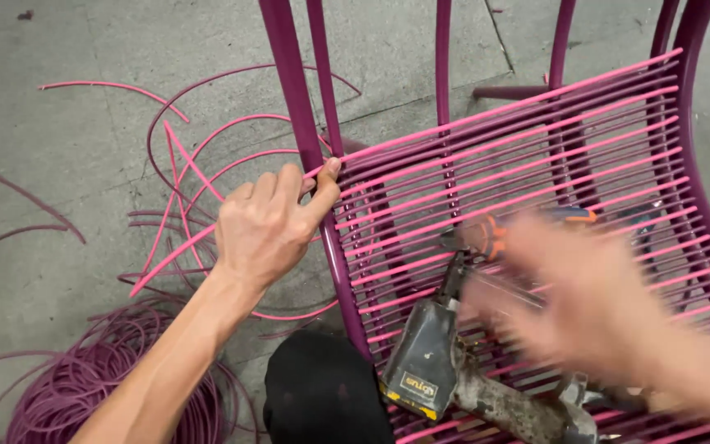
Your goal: Attaching and securing pink plastic weaving strips to a purple metal chair frame using a pneumatic stapler and pliers.
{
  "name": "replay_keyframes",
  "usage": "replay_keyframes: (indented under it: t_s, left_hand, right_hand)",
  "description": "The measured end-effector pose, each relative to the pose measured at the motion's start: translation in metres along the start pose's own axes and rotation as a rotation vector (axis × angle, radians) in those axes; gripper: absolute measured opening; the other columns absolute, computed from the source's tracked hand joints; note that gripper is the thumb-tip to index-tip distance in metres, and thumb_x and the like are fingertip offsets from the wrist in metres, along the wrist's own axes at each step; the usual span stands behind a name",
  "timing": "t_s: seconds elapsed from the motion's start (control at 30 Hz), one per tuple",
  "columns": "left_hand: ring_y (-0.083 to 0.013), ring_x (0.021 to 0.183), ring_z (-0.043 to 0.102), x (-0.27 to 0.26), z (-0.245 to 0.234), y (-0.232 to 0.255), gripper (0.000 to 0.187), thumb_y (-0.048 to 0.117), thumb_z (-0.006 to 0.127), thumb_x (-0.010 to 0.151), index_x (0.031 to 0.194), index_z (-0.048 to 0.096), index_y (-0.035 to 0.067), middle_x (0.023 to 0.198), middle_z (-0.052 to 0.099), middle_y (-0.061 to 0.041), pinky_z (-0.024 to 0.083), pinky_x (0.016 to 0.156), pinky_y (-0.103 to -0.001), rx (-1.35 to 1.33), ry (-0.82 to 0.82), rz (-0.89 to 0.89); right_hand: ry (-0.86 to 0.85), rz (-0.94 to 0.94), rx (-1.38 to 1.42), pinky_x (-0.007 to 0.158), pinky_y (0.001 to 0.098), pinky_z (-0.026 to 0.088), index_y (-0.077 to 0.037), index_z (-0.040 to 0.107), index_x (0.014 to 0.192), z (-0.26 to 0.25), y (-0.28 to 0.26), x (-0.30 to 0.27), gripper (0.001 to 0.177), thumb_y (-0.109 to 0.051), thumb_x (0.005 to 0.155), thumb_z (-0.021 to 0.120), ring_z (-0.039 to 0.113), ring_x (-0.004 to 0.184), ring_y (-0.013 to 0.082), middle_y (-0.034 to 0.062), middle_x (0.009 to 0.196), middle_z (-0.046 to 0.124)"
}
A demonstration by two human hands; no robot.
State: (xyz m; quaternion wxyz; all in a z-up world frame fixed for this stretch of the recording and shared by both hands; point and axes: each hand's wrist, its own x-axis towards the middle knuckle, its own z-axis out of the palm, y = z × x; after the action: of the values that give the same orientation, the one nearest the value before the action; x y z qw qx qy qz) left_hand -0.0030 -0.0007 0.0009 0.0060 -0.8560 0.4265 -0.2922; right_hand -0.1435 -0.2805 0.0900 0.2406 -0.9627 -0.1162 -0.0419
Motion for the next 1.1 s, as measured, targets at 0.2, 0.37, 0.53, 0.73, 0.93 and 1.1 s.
replay_keyframes:
  t_s: [0.2,0.37,0.53,0.73,0.93,1.1]
  left_hand:
    - [-0.0133,0.063,0.051,-0.004,0.003,0.000,0.030,0.016,0.065,0.100,0.128,0.072,0.023,0.075,0.047,0.001,0.038,0.051,-0.031,0.024,0.013,0.000]
    - [-0.0139,0.064,0.053,0.000,0.004,-0.003,0.031,0.017,0.064,0.099,0.129,0.072,0.023,0.077,0.051,0.000,0.040,0.053,-0.031,-0.014,0.062,0.003]
    - [-0.0132,0.065,0.055,-0.003,0.005,-0.015,0.025,0.020,0.064,0.100,0.123,0.072,0.023,0.080,0.055,0.002,0.042,0.053,-0.031,-0.027,0.054,0.041]
    - [-0.0132,0.066,0.056,0.012,0.010,-0.039,0.017,0.025,0.065,0.102,0.117,0.072,0.025,0.079,0.055,0.002,0.042,0.053,-0.030,-0.038,0.109,0.186]
    - [-0.0125,0.069,0.056,0.012,0.003,-0.041,0.021,0.024,0.066,0.095,0.115,0.073,0.023,0.082,0.056,0.002,0.042,0.056,-0.028,0.033,0.142,0.339]
    - [-0.0116,0.070,0.055,-0.001,0.007,-0.025,0.026,0.018,0.068,0.101,0.125,0.073,0.026,0.081,0.052,0.003,0.043,0.058,-0.028,-0.011,0.133,0.168]
  right_hand:
    - [-0.186,-0.162,0.057,0.056,0.0341,0.054,-0.015,0.066,0.140,0.040,-0.012,-0.076,0.071,-0.034,0.075,0.087,0.065,0.070,0.0187,-0.0002,0.079,0.060]
    - [0.091,-0.245,-0.124,0.067,0.0427,0.051,-0.005,0.069,0.125,0.018,0.025,0.047,0.039,-0.001,0.086,0.073,0.061,0.082,0.0295,0.0117,0.095,0.061]
    - [0.088,-0.395,-0.124,0.083,0.0428,0.053,-0.003,0.069,0.124,0.054,0.054,0.112,0.045,0.007,0.080,0.067,0.062,0.101,0.0313,0.0087,0.118,0.068]
    - [0.032,-0.408,-0.201,0.082,0.0415,0.041,-0.010,0.069,0.094,0.064,0.063,0.117,0.027,0.005,0.072,0.070,0.053,0.093,0.0267,0.0006,0.088,0.059]
    - [0.040,-0.444,-0.245,0.081,0.0419,0.039,-0.011,0.065,0.090,0.057,0.060,0.119,0.022,0.004,0.074,0.071,0.055,0.094,0.0266,0.0028,0.087,0.057]
    - [0.033,-0.480,-0.080,0.083,0.0445,0.046,0.000,0.070,0.112,0.028,0.035,0.104,0.044,0.012,0.070,0.063,0.059,0.097,0.0307,0.0107,0.104,0.066]
